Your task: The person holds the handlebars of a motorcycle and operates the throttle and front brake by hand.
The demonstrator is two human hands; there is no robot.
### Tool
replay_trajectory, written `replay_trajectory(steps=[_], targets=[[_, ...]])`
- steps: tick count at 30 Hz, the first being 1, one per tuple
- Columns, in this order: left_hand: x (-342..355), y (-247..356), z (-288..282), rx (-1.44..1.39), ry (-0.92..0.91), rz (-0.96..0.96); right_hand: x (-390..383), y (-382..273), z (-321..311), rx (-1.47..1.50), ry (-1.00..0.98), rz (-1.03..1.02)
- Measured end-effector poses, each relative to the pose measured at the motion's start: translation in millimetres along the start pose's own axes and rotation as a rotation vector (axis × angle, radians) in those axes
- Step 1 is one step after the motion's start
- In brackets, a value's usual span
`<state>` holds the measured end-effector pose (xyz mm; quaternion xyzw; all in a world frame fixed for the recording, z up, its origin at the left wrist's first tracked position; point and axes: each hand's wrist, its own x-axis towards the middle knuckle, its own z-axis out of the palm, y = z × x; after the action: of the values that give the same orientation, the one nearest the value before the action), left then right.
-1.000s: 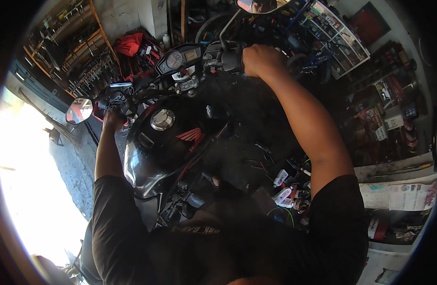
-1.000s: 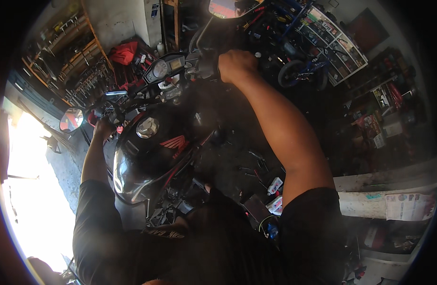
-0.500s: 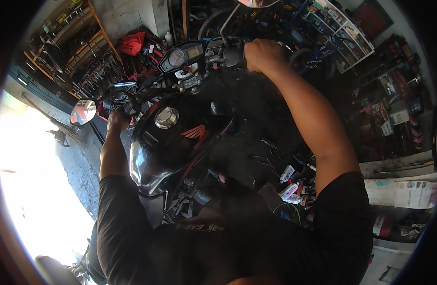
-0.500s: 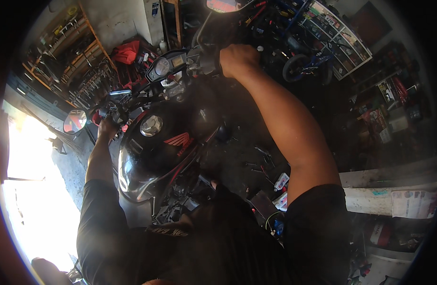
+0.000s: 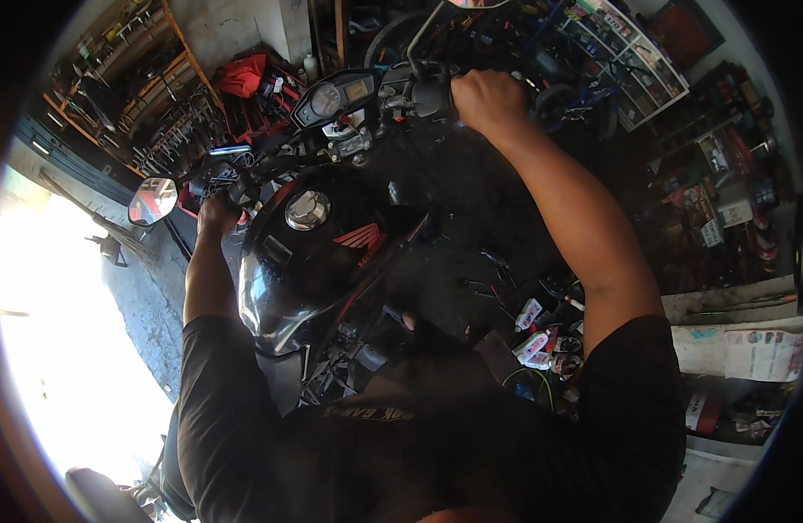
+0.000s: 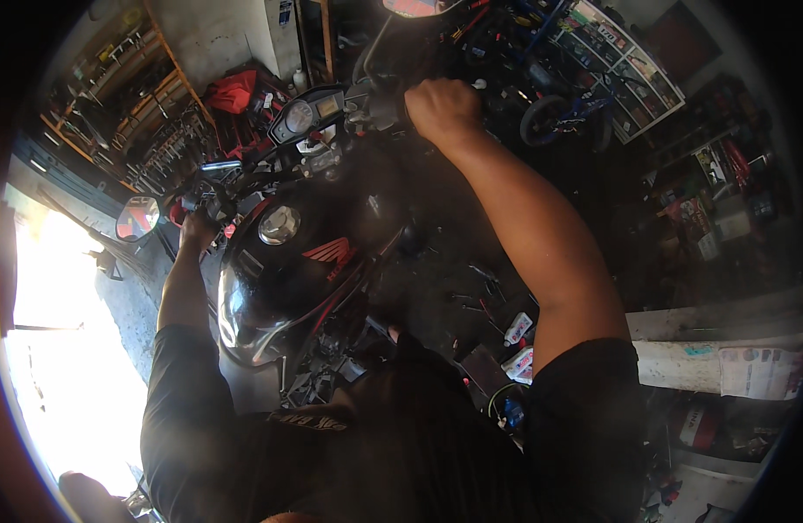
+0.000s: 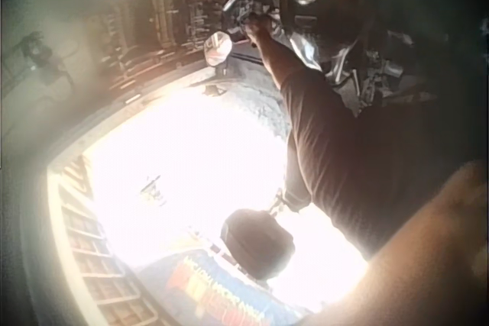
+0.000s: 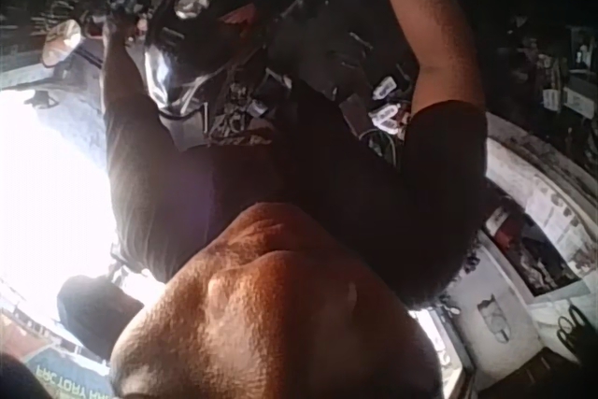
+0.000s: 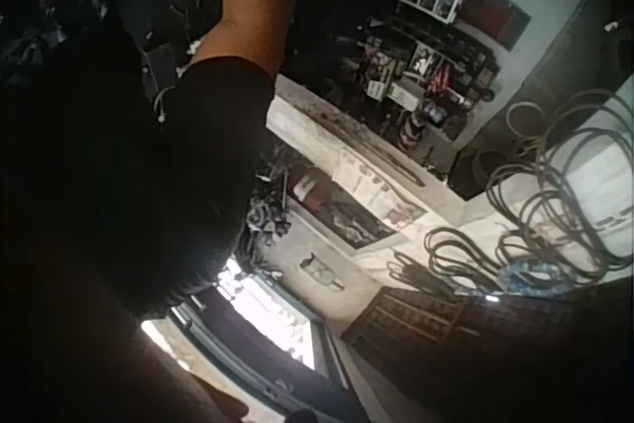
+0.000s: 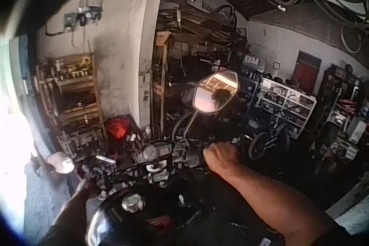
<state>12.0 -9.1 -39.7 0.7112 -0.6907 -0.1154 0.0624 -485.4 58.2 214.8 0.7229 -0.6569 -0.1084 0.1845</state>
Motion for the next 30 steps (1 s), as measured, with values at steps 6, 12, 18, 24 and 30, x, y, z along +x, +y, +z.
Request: replay_trajectory(steps=[6,12,18,24,30], targets=[[-5.6,4.2,-6.3,-0.02,-0.026,-0.019,5.7,-0.1,-17.0,0.061,-0.167,0.054],[-10.3,8.5,-10.2,-0.042,-0.029,-0.013,1.4,-1.8,-16.3,0.064,-0.121,0.049],[-3.7,3.4,-3.6,-0.036,-0.033,-0.025,-7.1,-2.8,-10.8,0.021,-0.006,0.019],[-2.3,0.9,-1.5,-0.079,-0.011,-0.016,0.3,-3.1,-24.0,0.066,-0.163,0.063],[-10.2,8.7,-8.8,-0.065,-0.016,-0.017,-1.6,-4.3,-29.3,0.079,-0.172,0.083]])
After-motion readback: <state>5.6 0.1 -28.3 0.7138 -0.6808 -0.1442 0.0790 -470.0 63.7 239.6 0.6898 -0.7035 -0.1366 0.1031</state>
